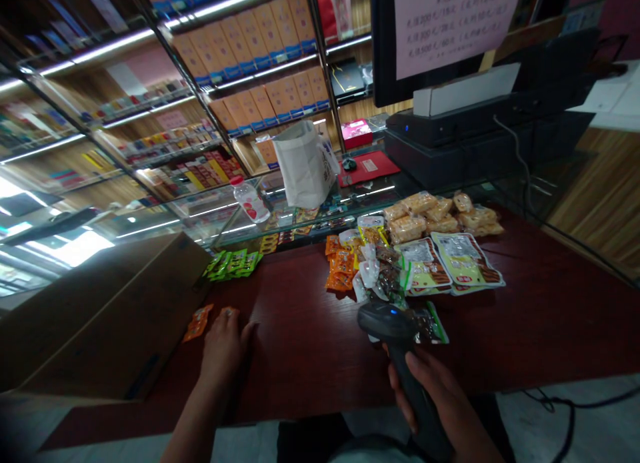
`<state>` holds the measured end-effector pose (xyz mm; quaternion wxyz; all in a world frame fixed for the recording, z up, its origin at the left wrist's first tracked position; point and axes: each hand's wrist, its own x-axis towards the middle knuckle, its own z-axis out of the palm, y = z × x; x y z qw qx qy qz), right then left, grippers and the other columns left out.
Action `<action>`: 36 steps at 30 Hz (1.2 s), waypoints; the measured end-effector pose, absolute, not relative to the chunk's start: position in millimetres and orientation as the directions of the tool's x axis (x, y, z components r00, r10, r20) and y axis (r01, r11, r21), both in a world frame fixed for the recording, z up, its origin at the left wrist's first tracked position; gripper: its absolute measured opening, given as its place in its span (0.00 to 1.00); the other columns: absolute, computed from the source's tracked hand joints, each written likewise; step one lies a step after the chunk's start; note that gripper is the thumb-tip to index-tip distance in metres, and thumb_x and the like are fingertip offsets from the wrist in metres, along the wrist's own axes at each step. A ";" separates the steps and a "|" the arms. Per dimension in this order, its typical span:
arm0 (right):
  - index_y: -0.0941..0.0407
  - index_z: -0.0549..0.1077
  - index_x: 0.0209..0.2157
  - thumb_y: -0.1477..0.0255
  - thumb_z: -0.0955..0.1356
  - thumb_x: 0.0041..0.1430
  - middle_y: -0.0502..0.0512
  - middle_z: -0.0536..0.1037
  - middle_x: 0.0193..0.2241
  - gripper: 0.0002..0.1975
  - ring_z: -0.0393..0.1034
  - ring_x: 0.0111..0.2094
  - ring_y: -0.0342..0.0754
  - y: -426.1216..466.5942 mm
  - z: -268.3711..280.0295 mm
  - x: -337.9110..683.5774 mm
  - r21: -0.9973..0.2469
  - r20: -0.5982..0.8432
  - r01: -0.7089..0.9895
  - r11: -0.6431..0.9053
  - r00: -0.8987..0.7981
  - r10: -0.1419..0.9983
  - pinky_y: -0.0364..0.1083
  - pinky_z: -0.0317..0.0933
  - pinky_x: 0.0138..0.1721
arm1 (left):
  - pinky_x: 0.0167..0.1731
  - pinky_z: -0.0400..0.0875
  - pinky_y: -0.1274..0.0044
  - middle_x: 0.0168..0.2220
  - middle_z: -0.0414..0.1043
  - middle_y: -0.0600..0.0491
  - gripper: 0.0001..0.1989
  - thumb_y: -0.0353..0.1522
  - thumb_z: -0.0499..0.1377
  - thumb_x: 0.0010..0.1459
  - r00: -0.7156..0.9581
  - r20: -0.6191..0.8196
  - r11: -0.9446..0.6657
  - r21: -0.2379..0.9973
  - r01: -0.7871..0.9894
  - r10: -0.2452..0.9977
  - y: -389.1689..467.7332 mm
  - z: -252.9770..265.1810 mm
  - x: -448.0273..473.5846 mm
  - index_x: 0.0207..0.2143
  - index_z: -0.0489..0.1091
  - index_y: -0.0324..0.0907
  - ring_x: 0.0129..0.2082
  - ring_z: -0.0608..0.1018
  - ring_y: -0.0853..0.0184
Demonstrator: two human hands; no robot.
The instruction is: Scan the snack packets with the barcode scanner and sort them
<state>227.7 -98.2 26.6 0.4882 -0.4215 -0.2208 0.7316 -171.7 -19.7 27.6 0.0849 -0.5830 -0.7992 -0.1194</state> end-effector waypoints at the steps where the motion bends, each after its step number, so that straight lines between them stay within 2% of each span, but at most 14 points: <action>1: 0.57 0.78 0.42 0.52 0.74 0.52 0.52 0.79 0.26 0.25 0.64 0.15 0.38 -96.4 27.9 225.3 -0.734 -0.404 -0.527 -0.428 -0.169 0.899 0.38 0.57 0.14 | 0.59 0.62 0.56 0.59 0.68 0.35 0.23 0.39 0.52 0.63 -0.264 0.252 0.258 0.059 0.964 0.931 -24.9 23.2 -168.8 0.54 0.67 0.34 0.61 0.68 0.47; 4: 0.57 0.78 0.42 0.52 0.74 0.52 0.51 0.78 0.25 0.25 0.63 0.14 0.38 -94.3 31.1 218.3 -0.748 -0.378 -0.519 -0.413 -0.177 0.909 0.38 0.56 0.14 | 0.60 0.62 0.61 0.62 0.64 0.34 0.26 0.38 0.50 0.64 -0.169 0.253 0.149 0.094 0.984 0.953 -34.4 15.8 -162.3 0.60 0.62 0.32 0.62 0.67 0.51; 7: 0.58 0.78 0.40 0.54 0.72 0.57 0.52 0.79 0.26 0.21 0.64 0.16 0.38 -96.2 30.7 214.2 -0.763 -0.370 -0.487 -0.424 -0.209 0.905 0.38 0.58 0.16 | 0.59 0.62 0.62 0.59 0.68 0.35 0.25 0.34 0.51 0.62 -0.202 0.250 0.182 0.104 0.978 0.947 -33.6 18.6 -167.8 0.59 0.64 0.31 0.60 0.69 0.51; 11: 0.57 0.78 0.41 0.53 0.72 0.57 0.52 0.79 0.26 0.22 0.65 0.16 0.38 -98.4 28.7 212.0 -0.755 -0.373 -0.484 -0.442 -0.238 0.897 0.37 0.57 0.15 | 0.54 0.66 0.63 0.51 0.74 0.37 0.22 0.34 0.54 0.59 -0.257 0.082 0.247 0.111 0.963 0.963 -26.2 30.5 -177.8 0.53 0.70 0.34 0.51 0.74 0.50; 15: 0.58 0.78 0.42 0.52 0.73 0.54 0.50 0.78 0.24 0.24 0.63 0.13 0.36 -98.0 27.9 210.7 -0.736 -0.358 -0.534 -0.417 -0.216 0.908 0.35 0.54 0.13 | 0.46 0.70 0.69 0.44 0.75 0.41 0.19 0.39 0.62 0.52 -0.290 -0.040 0.291 0.237 0.927 0.956 -25.0 41.8 -166.1 0.44 0.71 0.38 0.46 0.77 0.53; 20: 0.58 0.78 0.44 0.52 0.74 0.54 0.51 0.79 0.26 0.25 0.63 0.13 0.36 -98.9 29.4 209.7 -0.735 -0.376 -0.524 -0.430 -0.214 0.902 0.36 0.55 0.13 | 0.32 0.69 0.72 0.32 0.76 0.47 0.12 0.40 0.57 0.57 -0.328 -0.010 0.302 0.418 0.857 0.944 -37.2 48.4 -122.7 0.40 0.65 0.43 0.33 0.80 0.56; 22: 0.58 0.78 0.43 0.54 0.73 0.55 0.52 0.79 0.26 0.23 0.63 0.14 0.37 -99.5 33.9 208.6 -0.740 -0.366 -0.527 -0.418 -0.206 0.908 0.36 0.56 0.14 | 0.26 0.68 0.74 0.25 0.74 0.53 0.12 0.42 0.57 0.58 -0.321 -0.031 0.280 0.571 0.771 0.947 -43.5 48.9 -101.5 0.38 0.64 0.44 0.26 0.79 0.59; 24: 0.59 0.78 0.42 0.54 0.73 0.56 0.52 0.78 0.26 0.22 0.63 0.14 0.36 -99.4 39.7 207.4 -0.745 -0.352 -0.531 -0.404 -0.202 0.914 0.36 0.56 0.14 | 0.21 0.67 0.76 0.21 0.72 0.57 0.13 0.43 0.57 0.58 -0.269 -0.087 0.239 0.760 0.604 0.959 -49.0 48.5 -81.1 0.40 0.64 0.44 0.21 0.77 0.63; 27: 0.59 0.78 0.42 0.54 0.73 0.56 0.52 0.78 0.26 0.23 0.63 0.15 0.37 -97.6 45.6 205.4 -0.761 -0.357 -0.508 -0.404 -0.193 0.914 0.37 0.56 0.15 | 0.24 0.74 0.76 0.30 0.78 0.54 0.20 0.43 0.59 0.56 -0.179 -0.166 0.209 0.944 0.255 0.970 -53.9 46.2 -56.9 0.47 0.64 0.43 0.26 0.81 0.64; 30: 0.59 0.77 0.43 0.53 0.74 0.54 0.52 0.78 0.26 0.25 0.63 0.15 0.38 -95.1 44.4 203.2 -0.752 -0.392 -0.496 -0.433 -0.191 0.900 0.38 0.56 0.14 | 0.34 0.79 0.73 0.40 0.80 0.49 0.24 0.41 0.64 0.52 -0.155 -0.209 0.214 0.977 0.017 0.966 -54.8 42.0 -43.3 0.48 0.65 0.41 0.35 0.84 0.61; 33: 0.58 0.77 0.43 0.52 0.74 0.52 0.52 0.78 0.26 0.26 0.64 0.15 0.39 -93.9 37.4 201.4 -0.725 -0.422 -0.501 -0.473 -0.219 0.880 0.38 0.56 0.14 | 0.34 0.79 0.74 0.37 0.81 0.49 0.20 0.40 0.67 0.49 -0.163 -0.237 0.232 0.971 -0.048 0.958 -54.0 37.2 -36.9 0.41 0.67 0.40 0.35 0.84 0.61; 36: 0.57 0.77 0.42 0.53 0.73 0.56 0.52 0.79 0.27 0.22 0.65 0.17 0.40 -94.4 28.5 201.0 -0.722 -0.417 -0.490 -0.489 -0.257 0.872 0.39 0.57 0.16 | 0.31 0.78 0.76 0.32 0.80 0.50 0.18 0.41 0.67 0.50 -0.194 -0.222 0.218 0.975 -0.044 0.955 -54.0 32.5 -32.5 0.36 0.66 0.40 0.31 0.84 0.62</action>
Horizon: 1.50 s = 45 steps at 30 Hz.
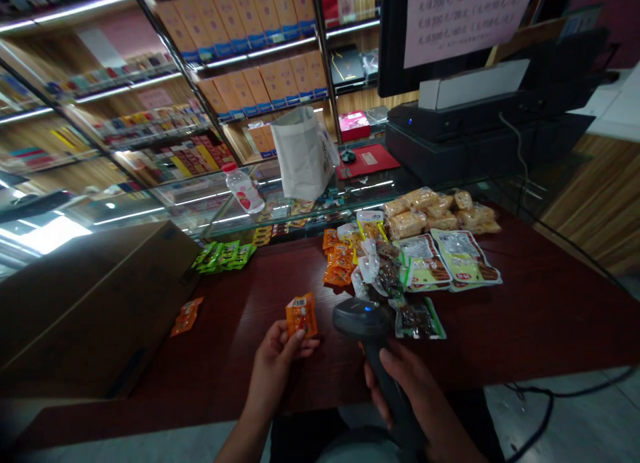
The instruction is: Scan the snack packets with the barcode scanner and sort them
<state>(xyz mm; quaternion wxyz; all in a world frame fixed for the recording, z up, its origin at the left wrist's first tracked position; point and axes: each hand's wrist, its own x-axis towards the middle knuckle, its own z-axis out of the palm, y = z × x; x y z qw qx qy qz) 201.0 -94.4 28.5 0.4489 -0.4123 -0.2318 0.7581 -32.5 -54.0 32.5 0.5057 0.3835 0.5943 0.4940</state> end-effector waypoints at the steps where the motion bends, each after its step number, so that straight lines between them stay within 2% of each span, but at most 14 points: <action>1: 0.57 0.77 0.41 0.53 0.72 0.57 0.53 0.79 0.27 0.21 0.65 0.17 0.40 -94.8 25.9 201.2 -0.728 -0.408 -0.481 -0.488 -0.268 0.873 0.39 0.57 0.16 | 0.30 0.78 0.76 0.31 0.80 0.51 0.17 0.42 0.66 0.51 -0.206 -0.212 0.209 0.977 -0.035 0.955 -54.3 30.8 -31.2 0.35 0.65 0.41 0.30 0.84 0.62; 7: 0.59 0.76 0.33 0.53 0.68 0.62 0.54 0.78 0.28 0.21 0.63 0.16 0.38 -94.8 24.6 199.1 -0.789 -0.348 -0.412 -0.455 -0.310 0.885 0.39 0.56 0.17 | 0.31 0.78 0.75 0.30 0.79 0.52 0.15 0.42 0.63 0.56 -0.212 -0.144 0.161 0.985 0.064 0.967 -56.1 19.9 -27.0 0.36 0.65 0.41 0.30 0.84 0.63; 14: 0.58 0.74 0.40 0.52 0.71 0.56 0.51 0.77 0.26 0.23 0.63 0.14 0.37 -83.5 39.3 188.7 -0.756 -0.326 -0.469 -0.457 -0.336 0.884 0.37 0.54 0.14 | 0.31 0.77 0.75 0.30 0.80 0.52 0.12 0.41 0.61 0.58 -0.214 -0.110 0.147 0.975 0.167 0.971 -56.9 16.7 -26.7 0.36 0.66 0.42 0.31 0.84 0.62; 26: 0.58 0.73 0.30 0.50 0.72 0.55 0.50 0.75 0.24 0.23 0.61 0.12 0.35 -77.8 42.8 182.5 -0.760 -0.289 -0.477 -0.441 -0.360 0.887 0.36 0.53 0.13 | 0.31 0.76 0.74 0.28 0.81 0.52 0.10 0.40 0.60 0.58 -0.234 -0.110 0.166 0.958 0.234 0.966 -58.2 25.6 -23.4 0.35 0.66 0.44 0.30 0.83 0.62; 32: 0.58 0.74 0.30 0.51 0.73 0.54 0.50 0.75 0.23 0.22 0.61 0.13 0.35 -81.7 42.9 183.5 -0.762 -0.302 -0.477 -0.439 -0.338 0.891 0.35 0.54 0.14 | 0.31 0.75 0.74 0.25 0.80 0.55 0.12 0.41 0.59 0.59 -0.240 -0.069 0.149 0.931 0.332 0.968 -58.1 28.3 -23.5 0.28 0.61 0.46 0.27 0.82 0.62; 45: 0.58 0.74 0.29 0.52 0.72 0.56 0.51 0.76 0.25 0.22 0.61 0.13 0.36 -88.7 44.9 188.7 -0.773 -0.258 -0.493 -0.399 -0.330 0.908 0.37 0.54 0.14 | 0.32 0.77 0.72 0.28 0.80 0.52 0.14 0.44 0.62 0.56 -0.208 -0.068 0.118 0.965 0.236 0.976 -59.7 22.6 -24.4 0.34 0.66 0.44 0.30 0.83 0.61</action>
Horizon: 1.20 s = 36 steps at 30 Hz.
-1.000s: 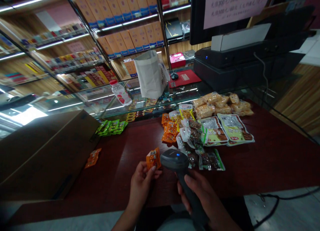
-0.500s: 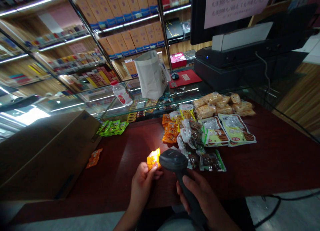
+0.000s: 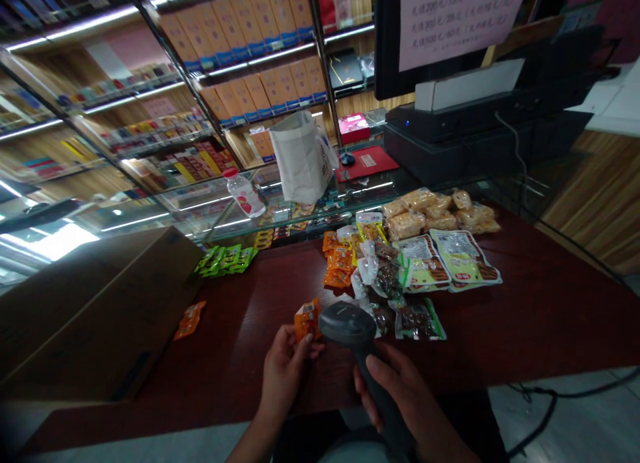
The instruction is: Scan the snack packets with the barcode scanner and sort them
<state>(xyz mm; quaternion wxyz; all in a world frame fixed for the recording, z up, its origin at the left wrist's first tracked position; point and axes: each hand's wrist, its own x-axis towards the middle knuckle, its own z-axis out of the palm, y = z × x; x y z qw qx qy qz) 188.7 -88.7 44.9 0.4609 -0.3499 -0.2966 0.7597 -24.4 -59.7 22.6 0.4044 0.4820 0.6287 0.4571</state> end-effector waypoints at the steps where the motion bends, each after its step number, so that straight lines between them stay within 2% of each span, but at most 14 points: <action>1: 0.58 0.74 0.30 0.52 0.72 0.56 0.51 0.76 0.25 0.22 0.61 0.13 0.35 -90.1 43.9 191.0 -0.776 -0.253 -0.494 -0.392 -0.326 0.911 0.37 0.54 0.14 | 0.31 0.77 0.73 0.28 0.80 0.52 0.14 0.44 0.62 0.56 -0.205 -0.074 0.119 0.969 0.218 0.976 -58.5 22.4 -24.6 0.34 0.66 0.44 0.30 0.83 0.61; 6: 0.58 0.76 0.40 0.54 0.72 0.58 0.51 0.77 0.26 0.21 0.63 0.15 0.37 -94.1 36.2 204.1 -0.788 -0.297 -0.486 -0.378 -0.238 0.925 0.37 0.56 0.15 | 0.26 0.76 0.77 0.30 0.79 0.53 0.19 0.45 0.65 0.51 -0.170 -0.149 0.158 0.987 0.040 0.974 -35.4 27.8 -19.9 0.35 0.64 0.42 0.26 0.82 0.65; 11: 0.58 0.75 0.41 0.51 0.73 0.54 0.52 0.78 0.25 0.24 0.63 0.15 0.39 -96.5 35.7 208.8 -0.779 -0.326 -0.504 -0.373 -0.184 0.927 0.38 0.55 0.14 | 0.24 0.75 0.78 0.29 0.78 0.55 0.23 0.45 0.67 0.49 -0.104 -0.086 0.083 0.996 -0.030 0.991 11.8 36.6 -2.9 0.39 0.63 0.42 0.24 0.82 0.66; 15: 0.58 0.75 0.38 0.50 0.73 0.53 0.52 0.78 0.25 0.24 0.62 0.14 0.38 -104.7 40.6 208.4 -0.789 -0.318 -0.505 -0.351 -0.155 0.935 0.38 0.55 0.15 | 0.20 0.72 0.79 0.26 0.77 0.57 0.27 0.46 0.67 0.49 -0.068 -0.059 0.058 0.998 -0.025 0.996 54.0 41.0 11.4 0.43 0.59 0.43 0.19 0.79 0.69; 20: 0.57 0.77 0.32 0.48 0.72 0.53 0.47 0.72 0.16 0.23 0.61 0.15 0.40 -114.2 38.5 210.7 -0.780 -0.390 -0.466 -0.417 -0.160 0.907 0.38 0.54 0.16 | 0.14 0.62 0.82 0.20 0.75 0.58 0.29 0.45 0.64 0.53 0.026 -0.108 0.102 0.982 0.158 0.994 86.8 42.4 21.0 0.51 0.59 0.41 0.12 0.73 0.71; 24: 0.57 0.76 0.35 0.50 0.72 0.55 0.48 0.74 0.19 0.22 0.62 0.16 0.40 -115.3 35.2 213.8 -0.792 -0.361 -0.471 -0.389 -0.153 0.920 0.39 0.55 0.17 | 0.11 0.55 0.82 0.16 0.72 0.59 0.29 0.45 0.61 0.56 0.052 -0.074 0.052 0.936 0.348 0.996 92.1 37.0 21.3 0.55 0.64 0.36 0.08 0.66 0.72; 27: 0.57 0.77 0.35 0.51 0.69 0.59 0.48 0.73 0.17 0.21 0.62 0.16 0.41 -114.6 37.3 214.6 -0.802 -0.354 -0.453 -0.389 -0.164 0.921 0.39 0.56 0.18 | 0.13 0.55 0.81 0.14 0.69 0.60 0.30 0.45 0.58 0.58 0.041 -0.044 0.024 0.917 0.398 0.998 88.5 31.6 16.1 0.57 0.64 0.35 0.08 0.65 0.71; 29: 0.57 0.77 0.35 0.52 0.68 0.60 0.47 0.71 0.15 0.21 0.63 0.17 0.41 -115.0 38.4 214.4 -0.799 -0.351 -0.454 -0.395 -0.182 0.918 0.39 0.57 0.19 | 0.16 0.60 0.80 0.15 0.70 0.59 0.31 0.46 0.58 0.59 0.014 0.020 -0.025 0.894 0.448 1.000 81.6 29.1 7.5 0.59 0.64 0.36 0.11 0.68 0.69; 32: 0.56 0.77 0.36 0.51 0.70 0.59 0.50 0.76 0.20 0.21 0.64 0.18 0.41 -117.2 35.4 213.9 -0.785 -0.373 -0.457 -0.418 -0.190 0.908 0.39 0.57 0.20 | 0.24 0.66 0.78 0.19 0.73 0.57 0.31 0.45 0.58 0.59 -0.039 0.117 -0.074 0.818 0.570 0.992 62.1 28.8 -17.8 0.60 0.65 0.37 0.20 0.75 0.66; 34: 0.57 0.78 0.36 0.50 0.70 0.57 0.52 0.78 0.25 0.22 0.64 0.18 0.40 -118.6 30.5 214.0 -0.776 -0.391 -0.454 -0.438 -0.200 0.899 0.39 0.56 0.19 | 0.29 0.69 0.76 0.24 0.76 0.53 0.28 0.44 0.56 0.61 -0.109 0.147 -0.029 0.712 0.702 0.983 44.1 31.7 -44.8 0.59 0.66 0.39 0.25 0.78 0.63; 36: 0.57 0.79 0.38 0.50 0.71 0.57 0.53 0.79 0.27 0.23 0.64 0.18 0.39 -118.8 25.7 214.5 -0.770 -0.402 -0.446 -0.456 -0.217 0.890 0.39 0.56 0.19 | 0.36 0.70 0.72 0.33 0.79 0.48 0.25 0.43 0.53 0.63 -0.207 0.188 0.073 0.545 0.835 0.960 25.7 36.3 -80.0 0.57 0.69 0.40 0.33 0.80 0.60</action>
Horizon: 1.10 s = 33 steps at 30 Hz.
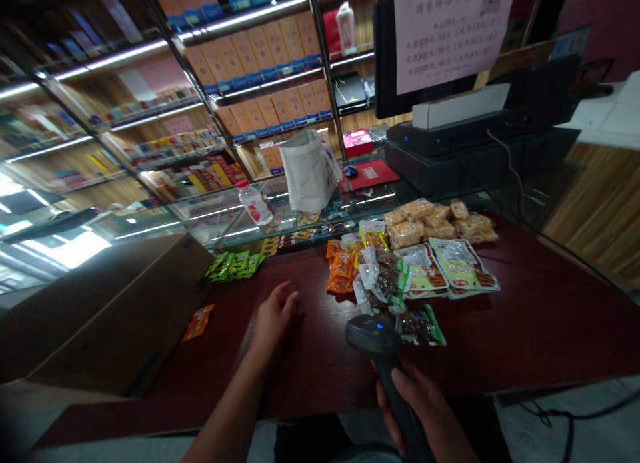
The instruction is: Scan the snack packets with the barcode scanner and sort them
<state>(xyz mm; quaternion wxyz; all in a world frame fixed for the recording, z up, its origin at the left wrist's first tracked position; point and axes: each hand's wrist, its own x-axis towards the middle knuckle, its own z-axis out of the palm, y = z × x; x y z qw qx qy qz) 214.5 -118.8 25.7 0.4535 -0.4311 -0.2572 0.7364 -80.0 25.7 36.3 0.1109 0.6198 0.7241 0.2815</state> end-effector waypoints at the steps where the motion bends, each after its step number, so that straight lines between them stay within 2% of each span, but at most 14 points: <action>1: 0.57 0.79 0.39 0.49 0.71 0.56 0.53 0.79 0.26 0.24 0.64 0.18 0.40 -118.1 24.1 214.7 -0.771 -0.403 -0.439 -0.462 -0.225 0.887 0.39 0.56 0.19 | 0.40 0.71 0.70 0.38 0.79 0.44 0.24 0.43 0.52 0.64 -0.256 0.226 0.133 0.449 0.884 0.940 17.3 38.6 -100.4 0.56 0.70 0.40 0.39 0.79 0.57; 4: 0.58 0.79 0.40 0.48 0.72 0.54 0.53 0.79 0.26 0.26 0.64 0.18 0.40 -113.3 23.9 213.8 -0.783 -0.394 -0.421 -0.458 -0.233 0.889 0.40 0.58 0.19 | 0.53 0.66 0.62 0.49 0.75 0.36 0.23 0.40 0.50 0.65 -0.343 0.368 0.281 0.214 0.936 0.864 -1.3 41.5 -167.4 0.53 0.71 0.34 0.53 0.73 0.50; 6: 0.58 0.78 0.41 0.49 0.72 0.54 0.53 0.79 0.27 0.26 0.63 0.18 0.40 -109.0 27.1 211.1 -0.790 -0.387 -0.418 -0.449 -0.229 0.893 0.40 0.58 0.19 | 0.57 0.62 0.58 0.54 0.71 0.31 0.24 0.38 0.51 0.63 -0.437 0.435 0.411 0.159 0.898 0.787 -7.8 38.3 -209.4 0.54 0.69 0.31 0.58 0.69 0.46; 7: 0.58 0.78 0.42 0.49 0.71 0.55 0.53 0.79 0.28 0.26 0.63 0.18 0.40 -106.9 29.3 209.1 -0.792 -0.385 -0.418 -0.446 -0.225 0.895 0.40 0.58 0.19 | 0.57 0.62 0.56 0.54 0.70 0.30 0.25 0.38 0.52 0.62 -0.475 0.422 0.455 0.155 0.877 0.772 -9.6 35.5 -227.0 0.55 0.68 0.29 0.58 0.69 0.44; 10: 0.58 0.78 0.43 0.48 0.72 0.53 0.52 0.78 0.27 0.28 0.62 0.17 0.39 -101.7 37.5 201.9 -0.795 -0.376 -0.420 -0.438 -0.225 0.899 0.39 0.56 0.18 | 0.57 0.64 0.57 0.54 0.71 0.32 0.25 0.37 0.51 0.62 -0.488 0.335 0.454 0.180 0.873 0.806 -11.6 26.1 -258.1 0.57 0.67 0.31 0.56 0.72 0.46; 15: 0.59 0.78 0.35 0.43 0.73 0.46 0.52 0.77 0.25 0.31 0.63 0.18 0.40 -99.4 50.7 192.6 -0.805 -0.409 -0.373 -0.462 -0.215 0.887 0.40 0.58 0.19 | 0.56 0.67 0.63 0.54 0.74 0.39 0.24 0.39 0.48 0.63 -0.356 0.273 0.274 0.298 0.915 0.893 -18.7 15.2 -232.2 0.54 0.70 0.37 0.54 0.76 0.52; 18: 0.59 0.78 0.31 0.44 0.72 0.48 0.51 0.77 0.24 0.29 0.62 0.17 0.39 -101.0 49.2 191.2 -0.819 -0.394 -0.355 -0.451 -0.223 0.892 0.40 0.58 0.19 | 0.55 0.69 0.65 0.53 0.75 0.42 0.22 0.40 0.49 0.62 -0.267 0.252 0.149 0.406 0.902 0.930 -27.6 11.5 -192.5 0.52 0.72 0.39 0.53 0.77 0.55; 21: 0.59 0.78 0.33 0.48 0.71 0.54 0.51 0.77 0.25 0.26 0.62 0.18 0.39 -102.9 39.4 193.1 -0.815 -0.383 -0.369 -0.447 -0.237 0.893 0.39 0.56 0.19 | 0.54 0.70 0.66 0.52 0.76 0.44 0.21 0.41 0.52 0.60 -0.190 0.204 0.069 0.488 0.870 0.960 -31.9 14.5 -164.7 0.50 0.73 0.41 0.51 0.77 0.56; 23: 0.58 0.78 0.37 0.50 0.71 0.57 0.51 0.77 0.26 0.24 0.63 0.18 0.39 -103.4 32.4 195.9 -0.790 -0.395 -0.405 -0.460 -0.237 0.887 0.39 0.56 0.19 | 0.53 0.70 0.65 0.50 0.76 0.43 0.22 0.44 0.54 0.58 -0.203 0.180 0.093 0.483 0.870 0.963 -30.2 20.3 -159.4 0.48 0.73 0.41 0.50 0.77 0.54; 26: 0.58 0.77 0.41 0.52 0.71 0.58 0.51 0.78 0.27 0.23 0.63 0.18 0.38 -102.4 27.4 200.0 -0.773 -0.389 -0.443 -0.453 -0.232 0.891 0.38 0.56 0.18 | 0.52 0.69 0.63 0.47 0.76 0.40 0.22 0.45 0.57 0.54 -0.252 0.124 0.192 0.365 0.911 0.960 -24.7 29.7 -163.3 0.43 0.75 0.39 0.49 0.76 0.50; 29: 0.58 0.77 0.43 0.51 0.72 0.55 0.51 0.78 0.26 0.25 0.63 0.17 0.38 -100.0 30.1 201.0 -0.771 -0.381 -0.462 -0.439 -0.218 0.898 0.38 0.55 0.17 | 0.48 0.69 0.64 0.44 0.76 0.41 0.17 0.42 0.59 0.51 -0.269 0.052 0.245 0.276 0.930 0.962 -22.0 36.2 -164.1 0.38 0.74 0.40 0.46 0.76 0.50; 33: 0.57 0.78 0.40 0.49 0.74 0.49 0.50 0.78 0.25 0.27 0.62 0.15 0.37 -97.4 36.5 198.0 -0.757 -0.420 -0.467 -0.458 -0.189 0.888 0.37 0.55 0.15 | 0.40 0.70 0.69 0.38 0.76 0.44 0.13 0.43 0.60 0.51 -0.295 -0.006 0.280 0.330 0.901 0.955 -27.0 41.6 -149.5 0.34 0.68 0.43 0.40 0.78 0.54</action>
